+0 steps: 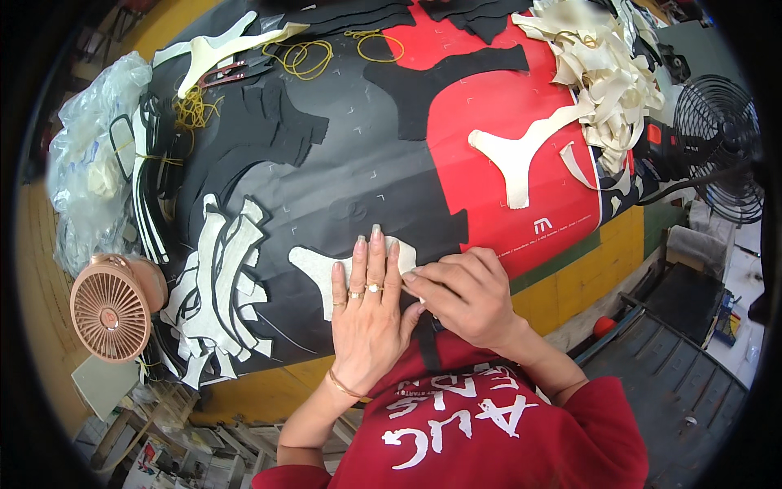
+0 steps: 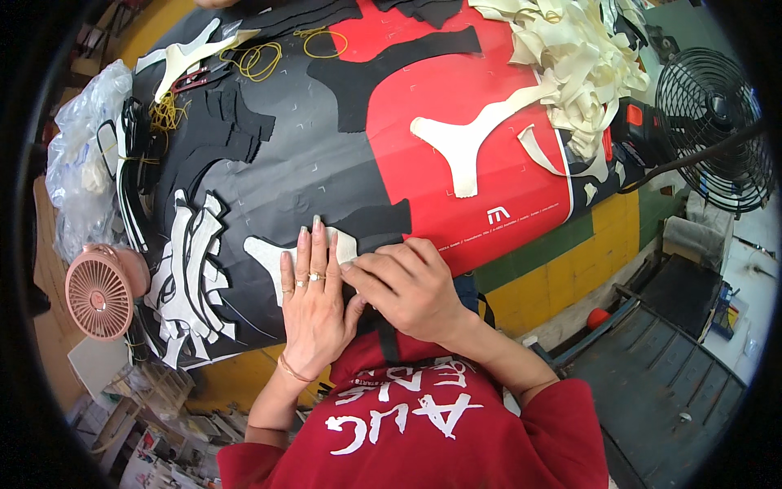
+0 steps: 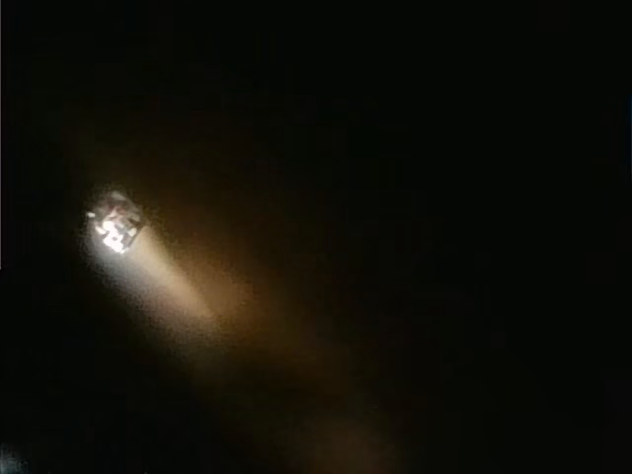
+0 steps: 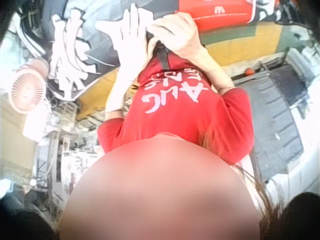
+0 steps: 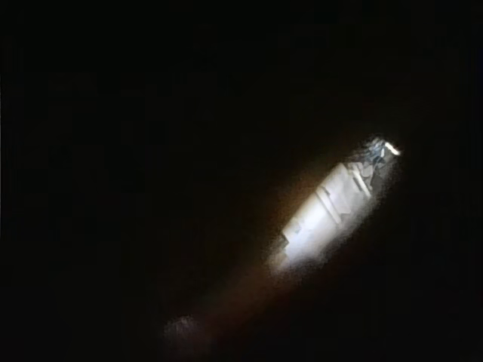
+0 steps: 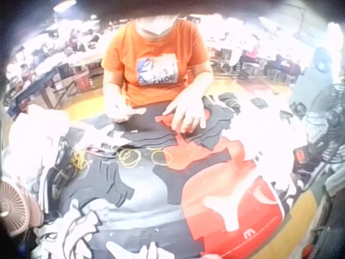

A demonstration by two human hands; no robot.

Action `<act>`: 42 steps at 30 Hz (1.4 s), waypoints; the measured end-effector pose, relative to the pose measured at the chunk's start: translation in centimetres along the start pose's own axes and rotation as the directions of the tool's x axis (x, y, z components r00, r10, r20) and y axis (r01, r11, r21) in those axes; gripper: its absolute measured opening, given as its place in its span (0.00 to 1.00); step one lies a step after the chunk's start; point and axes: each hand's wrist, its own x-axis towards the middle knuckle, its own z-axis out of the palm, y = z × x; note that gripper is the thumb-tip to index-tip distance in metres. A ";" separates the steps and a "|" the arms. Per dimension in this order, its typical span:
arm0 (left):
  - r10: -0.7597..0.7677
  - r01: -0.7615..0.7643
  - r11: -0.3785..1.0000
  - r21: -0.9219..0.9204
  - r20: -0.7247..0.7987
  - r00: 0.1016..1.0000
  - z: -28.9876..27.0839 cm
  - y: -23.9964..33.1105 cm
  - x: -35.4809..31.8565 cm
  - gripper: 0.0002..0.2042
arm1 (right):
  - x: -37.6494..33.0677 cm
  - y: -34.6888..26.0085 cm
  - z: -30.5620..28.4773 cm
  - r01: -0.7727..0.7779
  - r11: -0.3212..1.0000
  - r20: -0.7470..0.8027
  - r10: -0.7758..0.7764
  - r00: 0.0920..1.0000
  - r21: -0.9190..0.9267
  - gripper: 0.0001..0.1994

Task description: The person repeatedly picks white fabric pieces and places them onto black fabric pieces on a red and black work surface. They align and press the white pieces into position, then set them aside. The process is repeated for multiple units throughout the clip.

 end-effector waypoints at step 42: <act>0.019 -0.018 0.999 0.028 -0.023 1.000 -0.3 0.1 0.2 0.40 | 0.5 0.2 0.4 -0.099 0.987 0.336 0.136 0.932 -0.124 0.37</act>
